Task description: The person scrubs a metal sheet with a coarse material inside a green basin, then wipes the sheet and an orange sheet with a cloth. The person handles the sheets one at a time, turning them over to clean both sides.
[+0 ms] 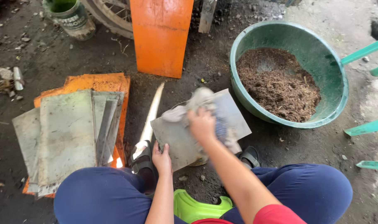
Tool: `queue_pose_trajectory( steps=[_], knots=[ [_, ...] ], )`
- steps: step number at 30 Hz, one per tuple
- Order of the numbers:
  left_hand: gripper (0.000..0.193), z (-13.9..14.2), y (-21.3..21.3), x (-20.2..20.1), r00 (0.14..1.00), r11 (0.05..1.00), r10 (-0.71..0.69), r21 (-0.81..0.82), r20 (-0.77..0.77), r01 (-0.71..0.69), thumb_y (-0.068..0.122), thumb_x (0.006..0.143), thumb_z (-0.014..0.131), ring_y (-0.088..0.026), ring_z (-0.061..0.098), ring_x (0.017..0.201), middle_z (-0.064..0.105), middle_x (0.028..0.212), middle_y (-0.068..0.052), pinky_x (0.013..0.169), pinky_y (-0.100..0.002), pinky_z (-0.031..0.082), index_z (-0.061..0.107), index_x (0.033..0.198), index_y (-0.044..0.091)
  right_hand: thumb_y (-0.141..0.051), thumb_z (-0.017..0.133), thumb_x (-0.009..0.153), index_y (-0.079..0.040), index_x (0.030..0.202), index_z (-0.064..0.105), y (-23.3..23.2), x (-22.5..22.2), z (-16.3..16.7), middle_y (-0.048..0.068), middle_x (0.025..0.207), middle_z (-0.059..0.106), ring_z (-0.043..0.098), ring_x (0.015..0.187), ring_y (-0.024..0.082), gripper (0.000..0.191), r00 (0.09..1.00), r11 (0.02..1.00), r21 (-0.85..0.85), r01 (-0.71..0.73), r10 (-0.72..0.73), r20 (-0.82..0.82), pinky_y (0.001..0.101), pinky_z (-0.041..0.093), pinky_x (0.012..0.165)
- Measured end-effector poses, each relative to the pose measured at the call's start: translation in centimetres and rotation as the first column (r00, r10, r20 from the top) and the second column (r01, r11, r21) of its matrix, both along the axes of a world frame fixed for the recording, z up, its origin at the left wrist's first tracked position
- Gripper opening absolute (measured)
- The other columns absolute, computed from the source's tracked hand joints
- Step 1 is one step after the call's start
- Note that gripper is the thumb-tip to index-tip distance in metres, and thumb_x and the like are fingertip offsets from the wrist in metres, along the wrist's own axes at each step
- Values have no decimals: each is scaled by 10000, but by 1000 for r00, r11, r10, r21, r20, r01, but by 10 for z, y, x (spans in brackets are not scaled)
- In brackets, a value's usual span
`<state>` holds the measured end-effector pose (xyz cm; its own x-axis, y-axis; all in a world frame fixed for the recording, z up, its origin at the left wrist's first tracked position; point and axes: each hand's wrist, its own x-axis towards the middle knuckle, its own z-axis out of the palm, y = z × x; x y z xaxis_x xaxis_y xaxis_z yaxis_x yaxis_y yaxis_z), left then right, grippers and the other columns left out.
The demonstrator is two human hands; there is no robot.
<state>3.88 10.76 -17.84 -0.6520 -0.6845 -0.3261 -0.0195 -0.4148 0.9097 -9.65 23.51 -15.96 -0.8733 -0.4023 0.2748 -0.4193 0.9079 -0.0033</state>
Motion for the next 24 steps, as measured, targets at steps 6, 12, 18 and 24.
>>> queue_pose_trajectory(
  steps=[6, 12, 18, 24],
  knots=[
    [555, 6, -3, -6, 996, 997, 19, -82, 91, -11, -5, 916, 659, -193, 611, 1232, 614, 1410, -121, 1038, -310, 452, 495, 1445, -47, -522, 645, 989, -130, 1414, 546, 135, -105, 70, 267, 1352, 553, 619, 1148, 432, 587, 852, 784, -410, 466, -273, 447, 551, 527, 960],
    [546, 3, -3, -9, 999, 998, 49, -37, -10, -49, -15, 916, 648, -204, 599, 1242, 621, 1403, -123, 1048, -309, 444, 498, 1440, -49, -383, 575, 994, -133, 1392, 543, 194, -103, 124, 139, 1272, 636, 629, 1109, 287, 472, 634, 1, -718, 696, 467, 616, 445, 521, 884],
    [548, -5, -2, -8, 997, 997, 59, -46, 46, -57, 1, 927, 652, -192, 605, 1238, 627, 1404, -122, 1040, -306, 449, 501, 1452, -40, -269, 541, 985, -139, 1299, 614, 163, -85, 115, 84, 1163, 665, 635, 984, 222, 347, 562, -171, -599, 782, 608, 561, 413, 514, 826],
    [567, -13, -4, -11, 996, 998, 69, -16, 57, -68, 5, 914, 662, -192, 614, 1229, 631, 1405, -124, 1029, -304, 454, 496, 1455, -25, -132, 554, 962, -118, 1244, 676, 155, -89, 91, 73, 1103, 673, 617, 924, 180, 308, 710, 254, -698, 670, 56, 702, 408, 486, 813]
  ],
)
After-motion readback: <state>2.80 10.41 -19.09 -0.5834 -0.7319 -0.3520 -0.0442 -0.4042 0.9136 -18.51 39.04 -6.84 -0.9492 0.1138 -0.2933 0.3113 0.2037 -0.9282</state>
